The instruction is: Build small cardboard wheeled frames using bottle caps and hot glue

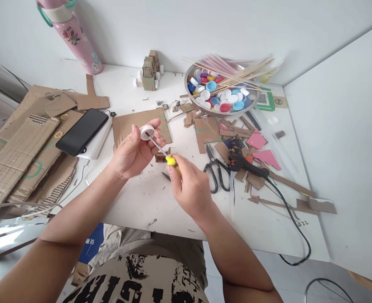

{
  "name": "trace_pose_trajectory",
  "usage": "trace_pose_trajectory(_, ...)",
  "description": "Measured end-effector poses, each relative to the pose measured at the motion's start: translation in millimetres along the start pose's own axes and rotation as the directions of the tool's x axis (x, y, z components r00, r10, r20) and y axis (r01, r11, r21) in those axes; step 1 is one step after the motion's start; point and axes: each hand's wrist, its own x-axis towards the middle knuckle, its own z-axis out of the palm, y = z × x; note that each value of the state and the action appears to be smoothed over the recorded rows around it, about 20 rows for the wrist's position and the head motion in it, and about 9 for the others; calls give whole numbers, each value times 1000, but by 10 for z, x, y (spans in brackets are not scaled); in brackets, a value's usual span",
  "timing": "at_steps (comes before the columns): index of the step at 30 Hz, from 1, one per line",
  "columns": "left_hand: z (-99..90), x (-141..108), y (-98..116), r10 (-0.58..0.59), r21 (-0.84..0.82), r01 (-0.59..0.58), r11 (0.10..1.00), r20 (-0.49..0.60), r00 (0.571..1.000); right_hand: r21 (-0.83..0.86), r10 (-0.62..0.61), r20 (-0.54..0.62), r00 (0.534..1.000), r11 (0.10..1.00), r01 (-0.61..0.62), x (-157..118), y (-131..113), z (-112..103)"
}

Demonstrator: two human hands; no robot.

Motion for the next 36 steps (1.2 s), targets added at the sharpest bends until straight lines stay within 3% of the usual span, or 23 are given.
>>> trace_pose_trajectory(5, 37, -18, 17, -53, -85, 51, 995, -21, 998, 47, 13, 32, 999, 999, -14, -2, 3, 11)
trace_pose_trajectory(9, 111, -28, 79, -153, -181, 138, 974, -69, 986, -18, -7, -39, 999, 1000, 6, -14, -2, 67)
trace_pose_trajectory(15, 319, -46, 222, -336, -417, 232, 879, -195, 921, -128, -136, -130, 982, 985, 120, -10, 30, 158)
trace_pose_trajectory(20, 400, -32, 277, -398, -494, 235, 837, -255, 881, -243, -190, -159, 969, 959, 148, -7, 58, 207)
trace_pose_trajectory(23, 384, -25, 258, -394, -497, 228, 837, -260, 881, -312, -216, -172, 961, 937, 154, -11, 66, 231)
trace_pose_trajectory(28, 306, -23, 181, -307, -426, 180, 887, -254, 917, -388, -246, -190, 950, 908, 158, -24, 78, 259)
trace_pose_trajectory(36, 175, -24, 79, -154, -231, 103, 968, -214, 965, -374, -202, -125, 971, 916, 142, -57, 105, 263)
